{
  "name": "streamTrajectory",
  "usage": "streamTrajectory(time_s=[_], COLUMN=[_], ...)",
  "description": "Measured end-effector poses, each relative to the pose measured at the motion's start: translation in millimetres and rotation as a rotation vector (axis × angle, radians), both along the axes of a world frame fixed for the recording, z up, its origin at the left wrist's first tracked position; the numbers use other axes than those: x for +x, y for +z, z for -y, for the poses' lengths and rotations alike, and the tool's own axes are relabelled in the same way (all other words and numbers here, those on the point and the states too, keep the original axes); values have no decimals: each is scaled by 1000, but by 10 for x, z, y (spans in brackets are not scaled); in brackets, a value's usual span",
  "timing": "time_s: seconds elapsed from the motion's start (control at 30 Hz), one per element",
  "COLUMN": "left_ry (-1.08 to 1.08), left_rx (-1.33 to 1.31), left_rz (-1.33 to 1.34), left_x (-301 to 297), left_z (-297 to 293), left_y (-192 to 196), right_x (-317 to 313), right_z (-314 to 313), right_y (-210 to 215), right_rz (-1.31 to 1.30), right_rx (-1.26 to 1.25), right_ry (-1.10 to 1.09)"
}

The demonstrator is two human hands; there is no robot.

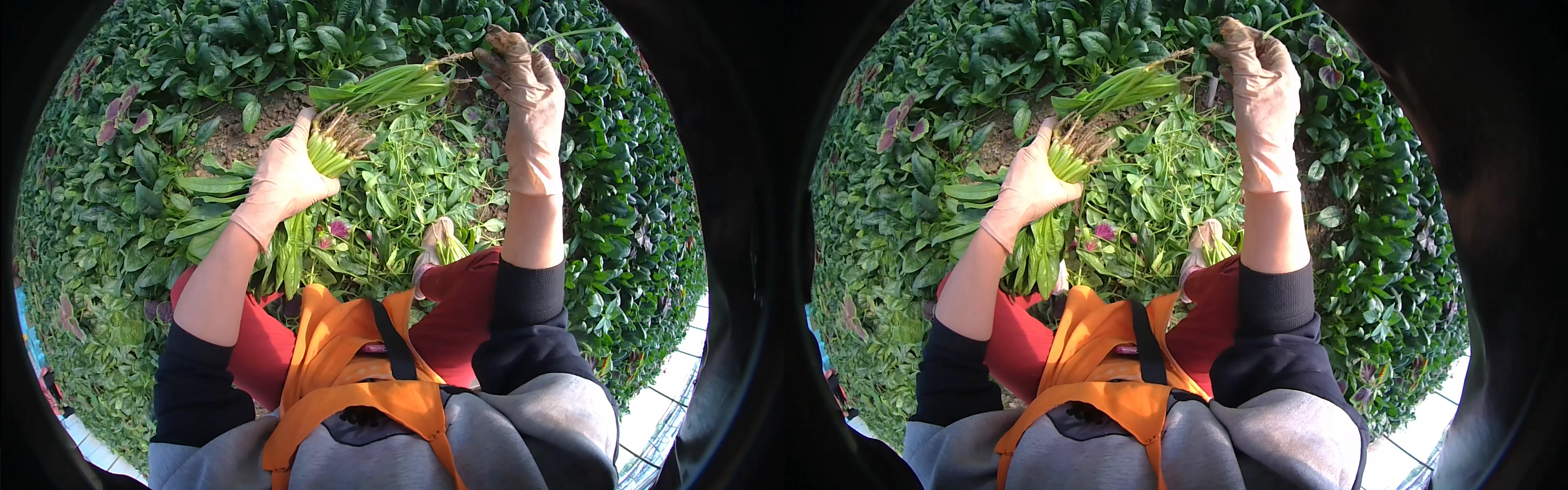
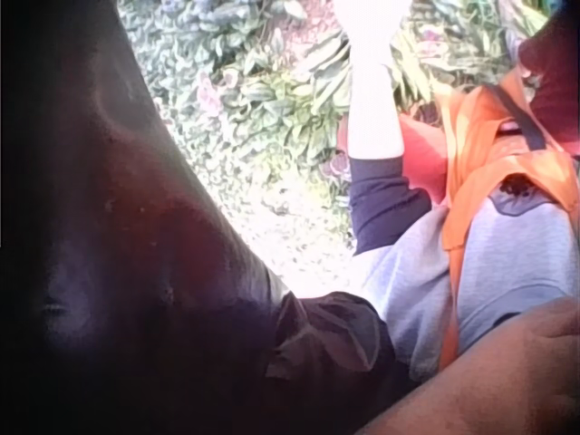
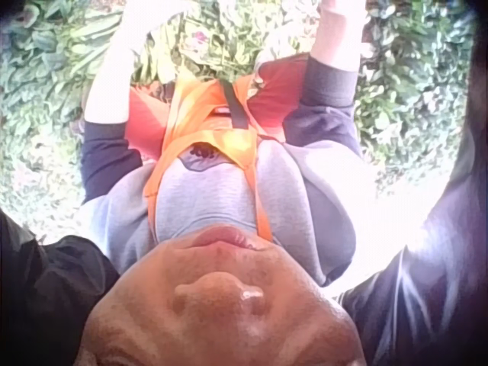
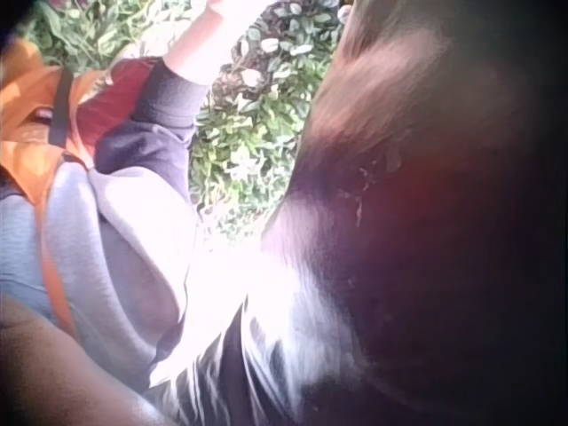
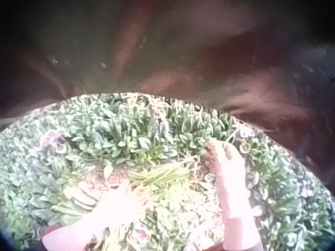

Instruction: The person squats in a greenhouse and repeatedly pulls leafy green vegetables from the soil by hand. They gather the harvested plants into a growing bundle held in the left hand while continuing to pull more from the ground.

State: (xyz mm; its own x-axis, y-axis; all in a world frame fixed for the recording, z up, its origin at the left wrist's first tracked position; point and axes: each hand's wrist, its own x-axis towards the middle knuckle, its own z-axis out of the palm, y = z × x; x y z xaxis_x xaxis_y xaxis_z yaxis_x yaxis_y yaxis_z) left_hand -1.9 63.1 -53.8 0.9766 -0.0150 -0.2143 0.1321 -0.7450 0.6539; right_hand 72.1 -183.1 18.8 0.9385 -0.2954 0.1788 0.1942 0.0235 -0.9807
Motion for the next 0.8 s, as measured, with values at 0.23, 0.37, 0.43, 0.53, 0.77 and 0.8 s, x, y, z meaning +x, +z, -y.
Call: streamTrajectory(time_s=[0.23, 0.37, 0.43, 0.53, 0.77, 0.8], left_ry=[-3, -30, -65, -53, -11, -6], left_rx=[37, 16, -14, -30, 14, 34], left_rz=[3, -60, -55, 12, -26, -26], left_x=[-11, -16, -15, -23, -18, -17], left_z=[23, 51, 64, 64, -22, -36], left_y=[35, 119, 143, 152, 111, 103], right_x=[-73, -36, -15, 37, -18, -39], right_z=[-84, -60, -35, 15, 244, 265], right_y=[-209, -262, -256, -202, -62, -53], right_rz=[112, 218, 191, 177, -186, -219], right_rx=[-225, -768, -749, -534, -269, -137], right_ry=[394, 222, 128, -12, 484, 484])
